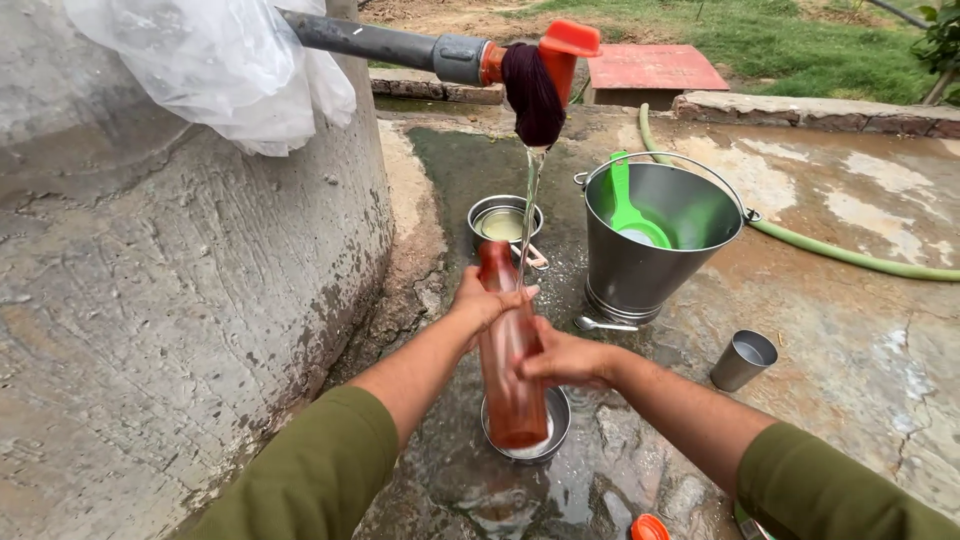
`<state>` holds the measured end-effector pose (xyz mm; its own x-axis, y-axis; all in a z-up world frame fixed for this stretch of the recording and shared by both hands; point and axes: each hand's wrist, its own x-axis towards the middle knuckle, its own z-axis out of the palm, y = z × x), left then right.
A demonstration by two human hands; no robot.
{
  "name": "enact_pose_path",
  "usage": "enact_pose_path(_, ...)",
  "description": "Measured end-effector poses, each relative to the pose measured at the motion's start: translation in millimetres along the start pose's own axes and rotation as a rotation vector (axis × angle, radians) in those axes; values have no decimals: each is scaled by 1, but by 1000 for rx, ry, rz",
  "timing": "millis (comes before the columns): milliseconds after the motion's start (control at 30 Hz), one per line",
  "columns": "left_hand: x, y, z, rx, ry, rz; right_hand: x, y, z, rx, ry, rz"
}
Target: Washing and rinsing various kitchen utensils and a plastic bottle at an outdoor water tap.
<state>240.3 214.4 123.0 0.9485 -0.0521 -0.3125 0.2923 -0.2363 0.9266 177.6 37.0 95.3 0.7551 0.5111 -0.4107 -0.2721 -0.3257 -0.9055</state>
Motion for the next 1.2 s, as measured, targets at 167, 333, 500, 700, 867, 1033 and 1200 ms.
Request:
enact_pose_path(167,3,-8,9,-185,-146,266,-6,2,-9,-252,125,-50)
enact_pose_path(333,9,2,11,-79,-270,450,-9,-31,14,-84,293,-172)
enact_pose_path(500,-22,43,-26,-2,-517,436,-21,-46,5,-130,-13,-122)
enact_pose_path(700,-13,18,10,-44,-329,598,16,-13,-4,-108,146,-297)
enact_pose_path(867,-34,35,39,27,561,545,20,-31,35,-39,611,-332)
enact_pose_path(1033,-24,41,11,121,204,407,7,-21,8,-55,222,-359)
enact_pose_path(1200,-37,59,-20,32,-506,522,-33,-51,-2,-288,-15,-65)
